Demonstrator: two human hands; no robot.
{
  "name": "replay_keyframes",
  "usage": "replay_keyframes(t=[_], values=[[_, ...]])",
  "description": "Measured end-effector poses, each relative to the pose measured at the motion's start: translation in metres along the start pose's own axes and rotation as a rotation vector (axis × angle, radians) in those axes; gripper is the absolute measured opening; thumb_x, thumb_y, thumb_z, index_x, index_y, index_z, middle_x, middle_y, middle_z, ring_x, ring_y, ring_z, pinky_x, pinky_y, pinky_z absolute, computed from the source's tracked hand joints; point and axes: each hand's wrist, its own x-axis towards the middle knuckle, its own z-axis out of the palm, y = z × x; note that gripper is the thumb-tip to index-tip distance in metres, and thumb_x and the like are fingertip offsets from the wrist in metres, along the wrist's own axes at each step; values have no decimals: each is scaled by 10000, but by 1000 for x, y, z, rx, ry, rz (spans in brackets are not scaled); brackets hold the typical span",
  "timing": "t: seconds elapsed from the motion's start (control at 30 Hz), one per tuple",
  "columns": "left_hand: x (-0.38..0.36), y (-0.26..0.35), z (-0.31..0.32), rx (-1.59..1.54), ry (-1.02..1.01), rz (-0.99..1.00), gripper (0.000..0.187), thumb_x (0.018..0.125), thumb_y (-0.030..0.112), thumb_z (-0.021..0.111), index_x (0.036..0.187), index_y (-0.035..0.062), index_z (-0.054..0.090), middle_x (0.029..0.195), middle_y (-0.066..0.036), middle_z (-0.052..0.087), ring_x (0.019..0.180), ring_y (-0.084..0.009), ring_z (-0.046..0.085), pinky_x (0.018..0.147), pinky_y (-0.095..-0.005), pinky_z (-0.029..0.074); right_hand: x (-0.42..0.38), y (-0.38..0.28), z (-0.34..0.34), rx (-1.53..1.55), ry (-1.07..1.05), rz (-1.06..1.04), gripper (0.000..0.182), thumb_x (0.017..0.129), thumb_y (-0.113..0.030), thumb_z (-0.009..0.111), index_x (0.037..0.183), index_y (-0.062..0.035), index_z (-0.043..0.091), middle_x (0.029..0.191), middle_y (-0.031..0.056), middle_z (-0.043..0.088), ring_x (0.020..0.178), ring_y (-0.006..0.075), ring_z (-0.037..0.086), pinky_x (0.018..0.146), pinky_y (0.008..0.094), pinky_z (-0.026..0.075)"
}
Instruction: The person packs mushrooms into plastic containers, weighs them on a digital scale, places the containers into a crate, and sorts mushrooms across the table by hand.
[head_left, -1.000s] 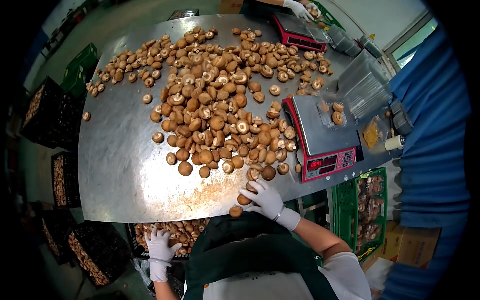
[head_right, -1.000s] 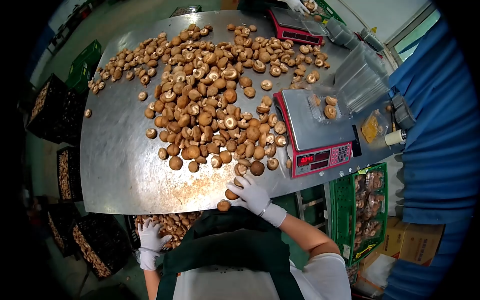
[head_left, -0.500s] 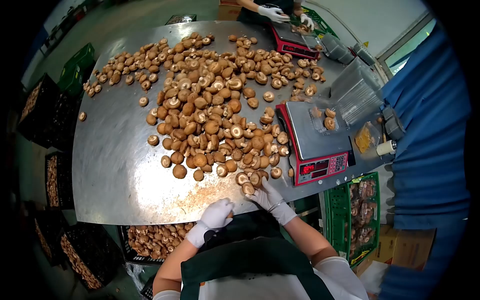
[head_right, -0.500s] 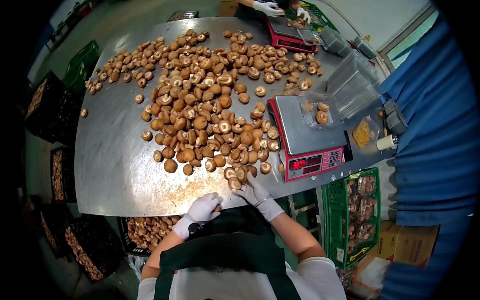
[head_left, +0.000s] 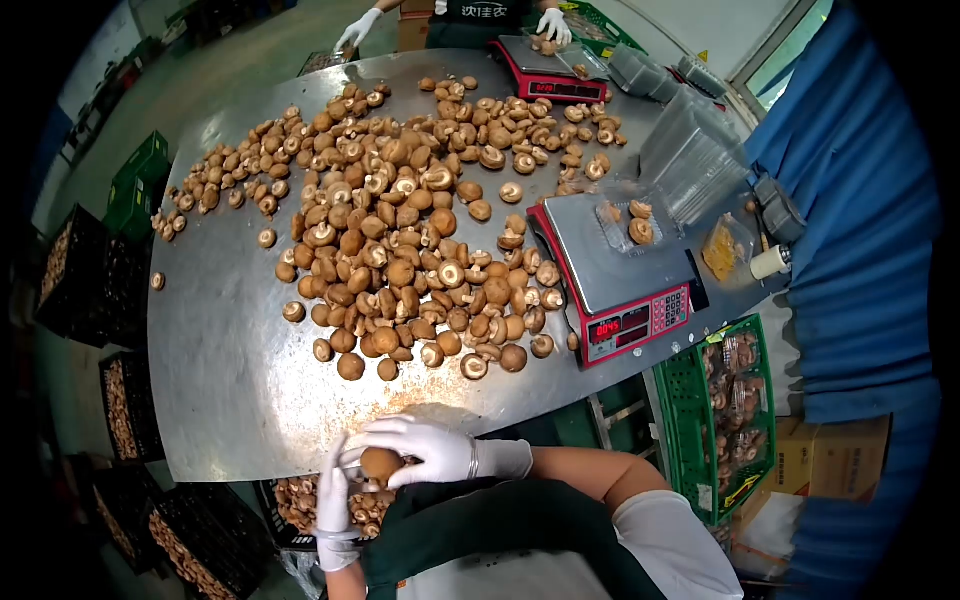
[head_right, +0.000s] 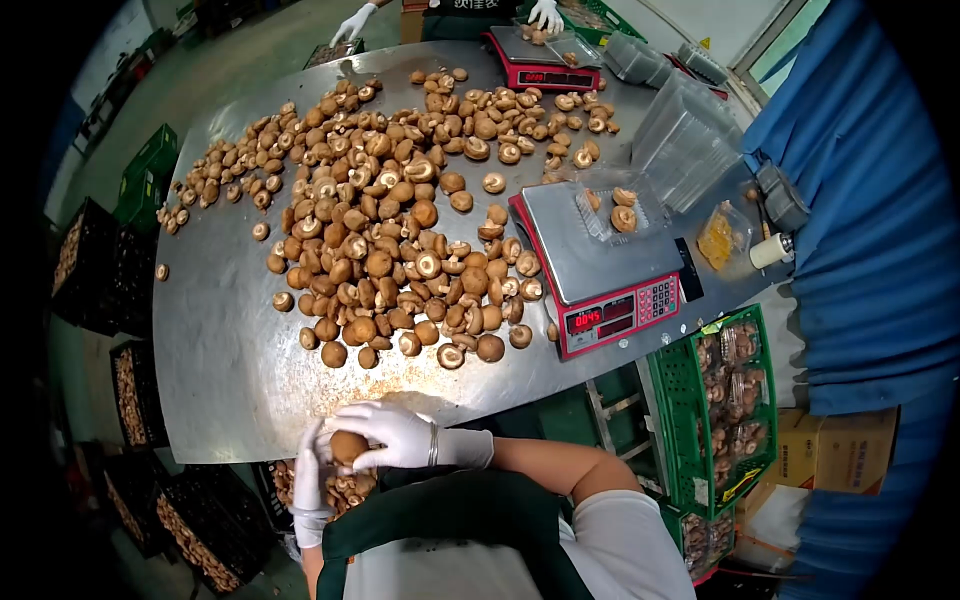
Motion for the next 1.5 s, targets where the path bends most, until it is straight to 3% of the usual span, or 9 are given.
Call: replay_keyframes(t=[0.13,0.33,0.53,0.8,0.97,1.1,1.2,1.33,1.5], values=[[9,-34,16,-477,-230,-219,459,951,331,505,1302,41,449,1177,-152,572,913,-221,636,650,-243,536,4,27,-24,-305,181,94,722,765,-480,680,1334,-95,457,1399,208,372,1277,381,373,1034,456,332],[26,-48,21,-276,-157,-202,299,949,166,511,1219,39,492,1195,-149,566,976,-227,619,774,-299,546,-46,106,-94,-1013,536,643,665,844,-518,558,1406,-202,394,1452,193,321,1342,448,240,1083,577,169],[63,-79,21,-360,-6,-210,216,960,154,475,1149,56,512,1080,-116,572,987,-222,585,815,-378,547,-40,107,-80,-882,497,676,641,794,-470,642,1374,-296,433,1457,131,333,1323,399,300,971,504,393],[119,-105,26,-373,156,-96,178,952,165,461,1098,89,529,1027,-88,569,936,-197,573,767,-373,539,29,114,-31,-789,402,381,609,755,-411,696,1306,-233,508,1402,126,384,1255,541,265,1072,541,282],[127,-95,25,-394,338,-32,137,957,130,421,1066,107,499,996,-73,567,863,-186,576,740,-371,538,57,118,-25,-659,326,149,546,826,-373,635,1321,-196,491,1365,206,395,1192,485,387,1103,553,173],[119,-88,9,-429,357,-27,193,956,125,408,1117,93,509,1047,-85,570,891,-184,574,763,-345,526,34,94,-52,-486,120,185,588,880,-385,569,1403,-201,373,1493,123,272,1320,387,343,947,453,466],[104,-86,-8,-390,313,46,247,937,96,400,1131,30,538,1113,-117,571,991,-196,561,791,-336,520,-4,113,-125,-552,511,325,194,827,-200,598,932,-48,656,1091,143,614,1042,337,555,909,402,438],[85,-66,-10,-553,302,-23,260,956,176,431,1130,9,529,1067,-148,596,924,-215,598,788,-333,526,-42,131,-141,-989,406,480,449,769,-233,669,1197,-139,571,1183,119,553,1039,309,548,885,418,445],[80,-61,-6,-616,-28,-69,349,965,257,471,1194,-6,492,1024,-173,616,843,-239,625,776,-383,542,-43,117,-140,-954,367,651,480,758,-193,687,1214,-111,561,1053,136,607,979,305,574,879,405,449]])
